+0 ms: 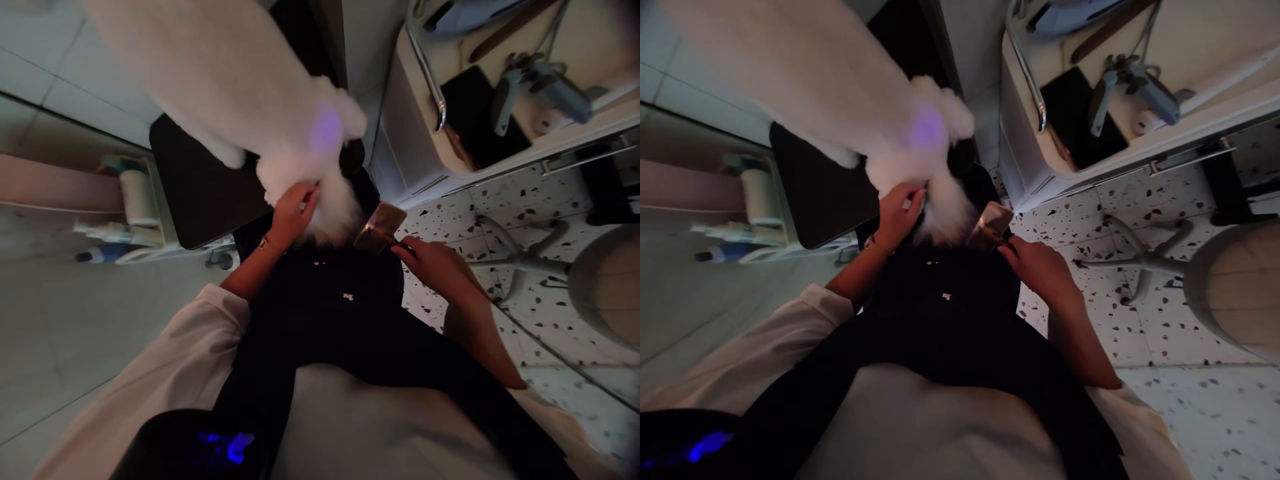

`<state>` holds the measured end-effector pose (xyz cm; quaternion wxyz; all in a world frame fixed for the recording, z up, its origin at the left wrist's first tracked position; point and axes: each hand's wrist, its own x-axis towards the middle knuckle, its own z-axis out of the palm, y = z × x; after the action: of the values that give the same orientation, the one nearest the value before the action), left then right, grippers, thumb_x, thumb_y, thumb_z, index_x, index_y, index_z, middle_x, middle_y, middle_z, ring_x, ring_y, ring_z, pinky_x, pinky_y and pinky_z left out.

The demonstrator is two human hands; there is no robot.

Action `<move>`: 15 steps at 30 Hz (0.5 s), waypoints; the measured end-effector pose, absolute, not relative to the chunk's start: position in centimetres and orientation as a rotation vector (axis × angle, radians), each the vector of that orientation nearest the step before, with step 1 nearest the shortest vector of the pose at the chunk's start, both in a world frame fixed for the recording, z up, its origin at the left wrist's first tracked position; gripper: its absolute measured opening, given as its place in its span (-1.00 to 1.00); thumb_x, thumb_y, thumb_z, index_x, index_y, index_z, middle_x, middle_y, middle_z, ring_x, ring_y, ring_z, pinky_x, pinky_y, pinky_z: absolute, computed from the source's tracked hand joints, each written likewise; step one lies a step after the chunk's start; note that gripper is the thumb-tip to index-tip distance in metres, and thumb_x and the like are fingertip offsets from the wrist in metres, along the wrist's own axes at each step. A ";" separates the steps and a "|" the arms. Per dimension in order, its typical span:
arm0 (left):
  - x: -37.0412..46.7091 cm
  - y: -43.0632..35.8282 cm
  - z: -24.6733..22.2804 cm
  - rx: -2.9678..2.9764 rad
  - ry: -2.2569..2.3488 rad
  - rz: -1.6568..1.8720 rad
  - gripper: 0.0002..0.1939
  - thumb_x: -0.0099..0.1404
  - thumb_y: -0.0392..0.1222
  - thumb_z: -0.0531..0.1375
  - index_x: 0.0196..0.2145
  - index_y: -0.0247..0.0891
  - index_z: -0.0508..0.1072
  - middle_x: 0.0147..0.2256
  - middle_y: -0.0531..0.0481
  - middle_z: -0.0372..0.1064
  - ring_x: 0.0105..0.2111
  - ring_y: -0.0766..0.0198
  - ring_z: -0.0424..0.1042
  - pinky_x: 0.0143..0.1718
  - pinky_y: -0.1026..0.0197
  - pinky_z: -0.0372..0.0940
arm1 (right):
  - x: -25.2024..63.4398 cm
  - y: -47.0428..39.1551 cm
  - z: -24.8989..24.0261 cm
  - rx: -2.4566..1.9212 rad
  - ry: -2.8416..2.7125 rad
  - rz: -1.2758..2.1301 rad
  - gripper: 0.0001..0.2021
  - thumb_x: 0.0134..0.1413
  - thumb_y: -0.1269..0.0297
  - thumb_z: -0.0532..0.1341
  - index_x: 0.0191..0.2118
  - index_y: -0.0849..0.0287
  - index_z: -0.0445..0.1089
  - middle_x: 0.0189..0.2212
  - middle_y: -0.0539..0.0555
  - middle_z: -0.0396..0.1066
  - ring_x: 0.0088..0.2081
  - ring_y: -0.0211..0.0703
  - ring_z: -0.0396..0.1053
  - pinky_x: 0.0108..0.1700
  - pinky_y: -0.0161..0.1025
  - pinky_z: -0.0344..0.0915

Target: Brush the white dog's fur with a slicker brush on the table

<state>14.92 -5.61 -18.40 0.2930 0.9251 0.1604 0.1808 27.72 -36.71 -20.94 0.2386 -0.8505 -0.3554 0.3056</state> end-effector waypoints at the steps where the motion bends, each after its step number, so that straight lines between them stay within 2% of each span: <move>1: 14.9 -6.4 -18.6 2.396 0.480 0.491 -0.66 0.55 0.09 0.13 -0.21 -0.20 0.52 -0.29 -0.08 0.50 -0.28 0.19 0.48 -0.14 0.10 0.42 | 28.0 -36.1 -20.6 -2.339 -0.965 0.806 -0.71 0.32 -0.04 0.15 -0.30 0.02 0.44 -0.54 0.16 0.39 -0.50 0.05 0.31 -0.39 -0.10 0.08; 3: 14.8 -7.2 -18.8 2.290 0.576 0.602 -0.72 0.52 0.04 0.17 -0.18 -0.20 0.52 -0.25 -0.07 0.48 -0.25 0.21 0.48 -0.14 0.13 0.42 | 29.0 -33.9 -19.4 -2.310 -0.970 0.798 -0.69 0.36 -0.06 0.08 -0.22 0.00 0.43 -0.47 0.14 0.43 -0.43 0.07 0.37 -0.35 -0.09 0.14; 6: 14.7 -6.7 -18.7 2.222 0.624 0.778 -0.87 0.44 -0.11 0.24 -0.15 -0.20 0.50 -0.18 -0.06 0.44 -0.16 0.21 0.46 -0.09 0.14 0.41 | 30.8 -28.2 -17.8 -2.054 -0.980 0.733 -0.63 0.45 -0.04 -0.03 -0.13 0.05 0.42 -0.40 0.09 0.46 -0.34 -0.04 0.43 -0.25 -0.15 0.25; 8: 14.7 -6.0 -18.3 2.216 0.611 0.789 -0.94 0.40 -0.22 0.24 -0.20 -0.22 0.51 -0.20 -0.03 0.44 -0.18 0.25 0.46 -0.12 0.15 0.41 | 31.5 -23.9 -17.5 -1.923 -0.968 0.702 -0.56 0.51 -0.03 -0.13 -0.04 0.09 0.40 -0.39 0.06 0.46 -0.32 -0.10 0.45 -0.21 -0.20 0.29; 10: 14.7 -5.4 -17.9 2.177 0.650 0.743 -0.96 0.37 -0.29 0.23 -0.26 -0.25 0.51 -0.26 0.01 0.47 -0.22 0.29 0.49 -0.16 0.19 0.43 | 31.4 -20.8 -17.9 -1.916 -0.946 0.677 -0.57 0.52 0.02 -0.15 0.00 0.11 0.38 -0.36 0.06 0.48 -0.28 -0.11 0.46 -0.19 -0.21 0.29; 13: 14.3 -5.0 -17.5 2.061 0.824 0.664 -0.97 0.30 -0.34 0.29 -0.31 -0.26 0.55 -0.29 0.04 0.54 -0.23 0.30 0.53 -0.13 0.23 0.47 | 30.0 -20.9 -19.5 -2.026 -0.913 0.712 -0.68 0.47 0.13 -0.03 -0.15 0.13 0.42 -0.36 0.12 0.48 -0.26 -0.01 0.47 -0.19 -0.18 0.25; 15: 13.9 -4.9 -17.4 2.003 0.940 0.626 -0.96 0.24 -0.35 0.34 -0.35 -0.25 0.58 -0.31 0.03 0.57 -0.25 0.29 0.54 -0.11 0.22 0.47 | 28.9 -23.8 -20.4 -2.093 -0.892 0.801 -0.72 0.40 0.17 0.05 -0.32 0.11 0.39 -0.46 0.13 0.44 -0.35 0.01 0.44 -0.26 -0.17 0.22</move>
<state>13.89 -4.86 -17.37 0.4088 0.7951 0.3730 0.2484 28.86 -23.82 -20.40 0.3569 -0.8106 -0.3453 0.3103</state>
